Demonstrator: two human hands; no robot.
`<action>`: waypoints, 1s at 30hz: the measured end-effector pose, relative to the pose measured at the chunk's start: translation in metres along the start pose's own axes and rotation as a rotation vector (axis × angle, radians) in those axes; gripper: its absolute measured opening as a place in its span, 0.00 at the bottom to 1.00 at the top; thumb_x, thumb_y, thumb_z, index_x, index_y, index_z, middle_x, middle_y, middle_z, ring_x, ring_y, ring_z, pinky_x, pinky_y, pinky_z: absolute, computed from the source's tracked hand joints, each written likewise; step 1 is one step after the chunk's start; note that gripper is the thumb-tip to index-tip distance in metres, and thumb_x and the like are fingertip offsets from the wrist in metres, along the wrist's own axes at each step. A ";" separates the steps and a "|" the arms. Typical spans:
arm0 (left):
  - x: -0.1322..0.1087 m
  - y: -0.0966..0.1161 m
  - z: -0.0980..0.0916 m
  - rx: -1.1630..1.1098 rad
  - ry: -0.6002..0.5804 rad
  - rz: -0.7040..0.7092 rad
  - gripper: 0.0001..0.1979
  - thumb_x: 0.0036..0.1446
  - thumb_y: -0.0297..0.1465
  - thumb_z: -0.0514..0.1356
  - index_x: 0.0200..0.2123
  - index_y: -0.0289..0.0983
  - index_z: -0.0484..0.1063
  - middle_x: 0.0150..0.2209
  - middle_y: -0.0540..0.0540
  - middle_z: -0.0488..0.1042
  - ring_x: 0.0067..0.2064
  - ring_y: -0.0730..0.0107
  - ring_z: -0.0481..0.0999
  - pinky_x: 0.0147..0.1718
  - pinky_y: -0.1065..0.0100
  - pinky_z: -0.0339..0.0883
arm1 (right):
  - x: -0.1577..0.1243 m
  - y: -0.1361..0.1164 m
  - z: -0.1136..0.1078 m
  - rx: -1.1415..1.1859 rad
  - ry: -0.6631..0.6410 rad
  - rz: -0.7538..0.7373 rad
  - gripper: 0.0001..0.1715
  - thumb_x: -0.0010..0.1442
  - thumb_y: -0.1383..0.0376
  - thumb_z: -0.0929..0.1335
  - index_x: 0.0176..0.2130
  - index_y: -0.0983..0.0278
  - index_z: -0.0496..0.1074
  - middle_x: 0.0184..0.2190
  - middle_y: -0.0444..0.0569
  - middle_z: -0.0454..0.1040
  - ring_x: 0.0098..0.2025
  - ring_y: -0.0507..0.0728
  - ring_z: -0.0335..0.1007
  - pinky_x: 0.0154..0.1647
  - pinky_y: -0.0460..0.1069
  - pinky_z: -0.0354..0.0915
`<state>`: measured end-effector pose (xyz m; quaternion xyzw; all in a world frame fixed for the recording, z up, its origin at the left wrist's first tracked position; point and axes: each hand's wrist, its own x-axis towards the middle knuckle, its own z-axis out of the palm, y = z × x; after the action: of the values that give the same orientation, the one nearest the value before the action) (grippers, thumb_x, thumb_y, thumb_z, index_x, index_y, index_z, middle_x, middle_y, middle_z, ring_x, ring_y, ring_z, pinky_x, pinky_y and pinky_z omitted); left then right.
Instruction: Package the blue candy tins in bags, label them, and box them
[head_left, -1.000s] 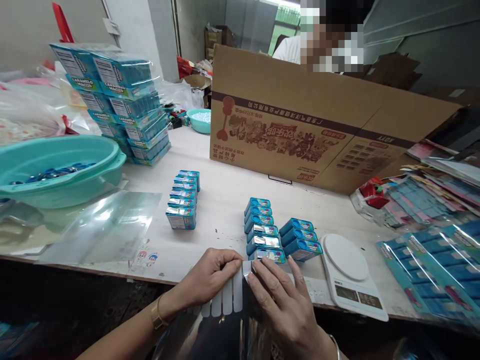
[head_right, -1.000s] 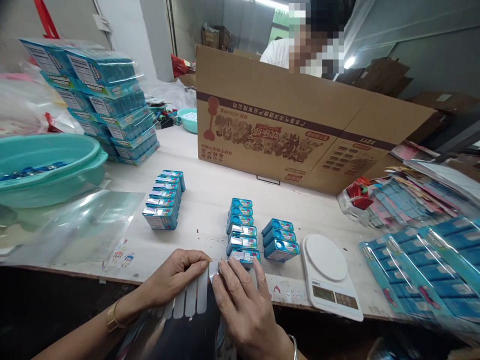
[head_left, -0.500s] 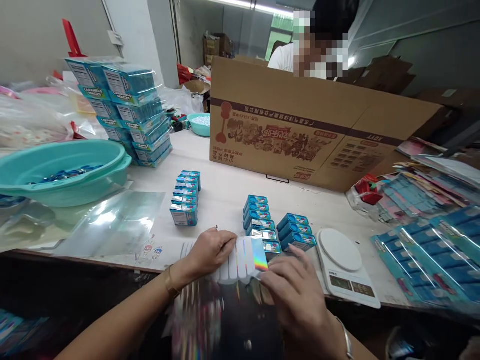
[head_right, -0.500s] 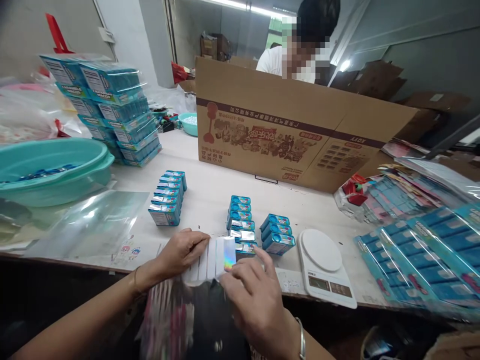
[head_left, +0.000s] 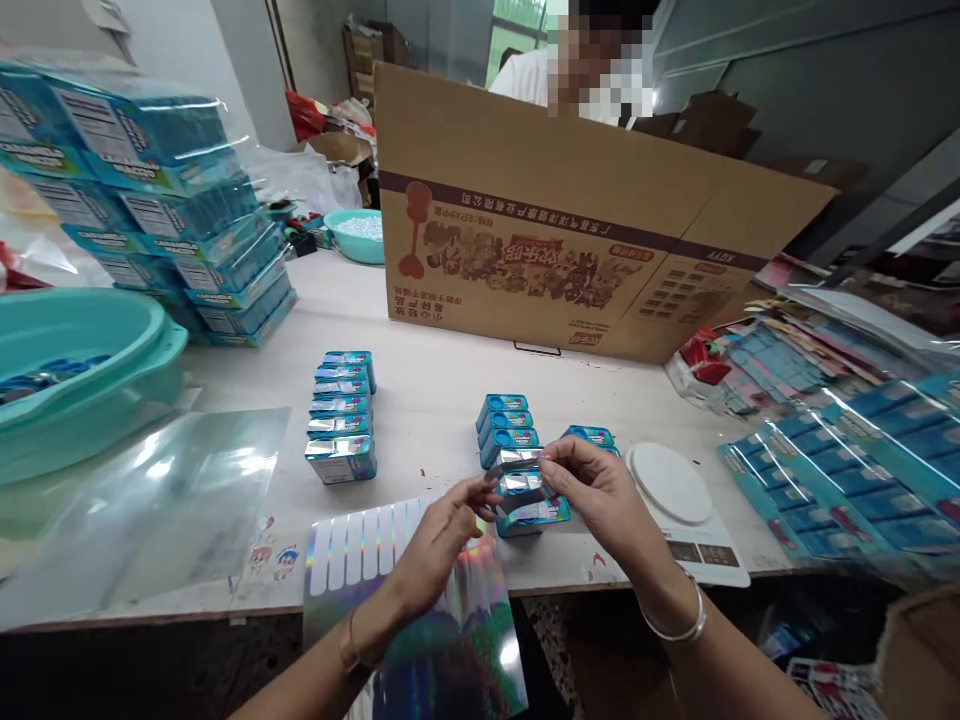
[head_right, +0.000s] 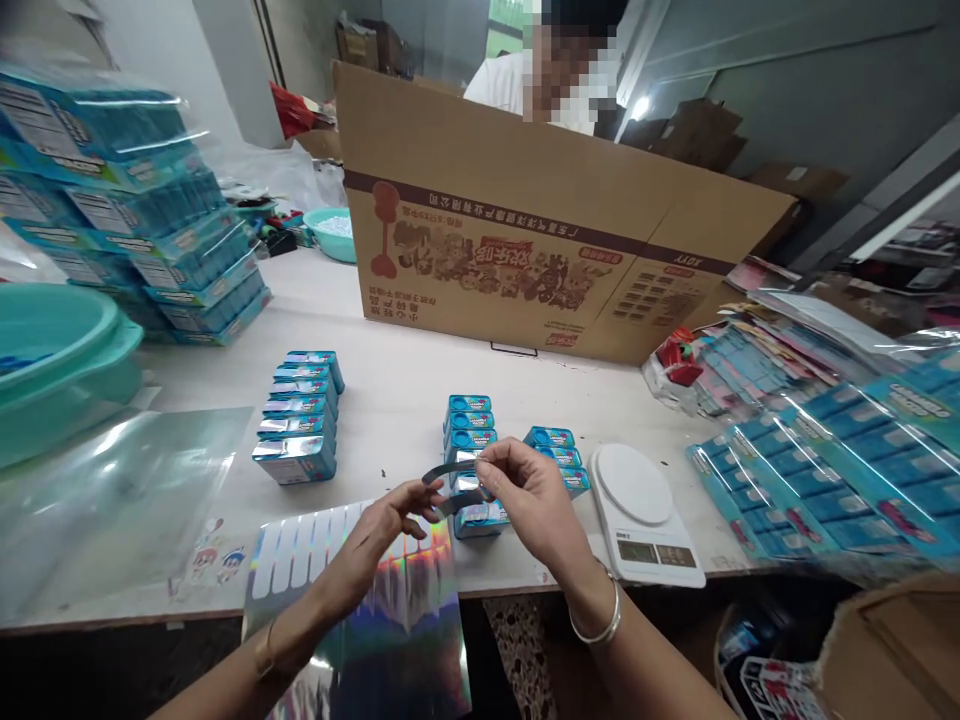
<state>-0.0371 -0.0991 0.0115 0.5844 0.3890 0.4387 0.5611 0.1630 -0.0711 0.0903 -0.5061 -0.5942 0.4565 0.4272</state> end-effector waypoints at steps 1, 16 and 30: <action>0.002 0.007 0.004 -0.076 -0.023 -0.036 0.31 0.60 0.53 0.51 0.54 0.36 0.70 0.43 0.39 0.76 0.42 0.59 0.74 0.39 0.61 0.69 | 0.002 0.001 0.002 0.001 0.008 0.004 0.18 0.54 0.51 0.72 0.29 0.63 0.71 0.22 0.42 0.67 0.25 0.50 0.62 0.26 0.46 0.61; 0.082 0.009 -0.013 0.411 0.168 -0.145 0.16 0.61 0.40 0.53 0.24 0.39 0.66 0.21 0.54 0.62 0.26 0.72 0.60 0.27 0.69 0.52 | 0.052 0.047 0.020 -0.341 0.239 -0.107 0.21 0.60 0.64 0.66 0.54 0.60 0.64 0.31 0.43 0.72 0.33 0.55 0.70 0.38 0.50 0.66; 0.105 -0.014 -0.013 0.543 0.108 -0.231 0.16 0.63 0.41 0.51 0.25 0.40 0.64 0.21 0.53 0.65 0.25 0.69 0.64 0.27 0.68 0.49 | 0.068 0.065 0.015 -0.534 0.177 -0.047 0.22 0.61 0.68 0.63 0.55 0.60 0.63 0.32 0.44 0.72 0.36 0.57 0.69 0.43 0.53 0.63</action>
<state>-0.0163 0.0053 0.0053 0.6407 0.5852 0.2826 0.4089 0.1537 -0.0009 0.0263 -0.6247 -0.6652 0.2280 0.3394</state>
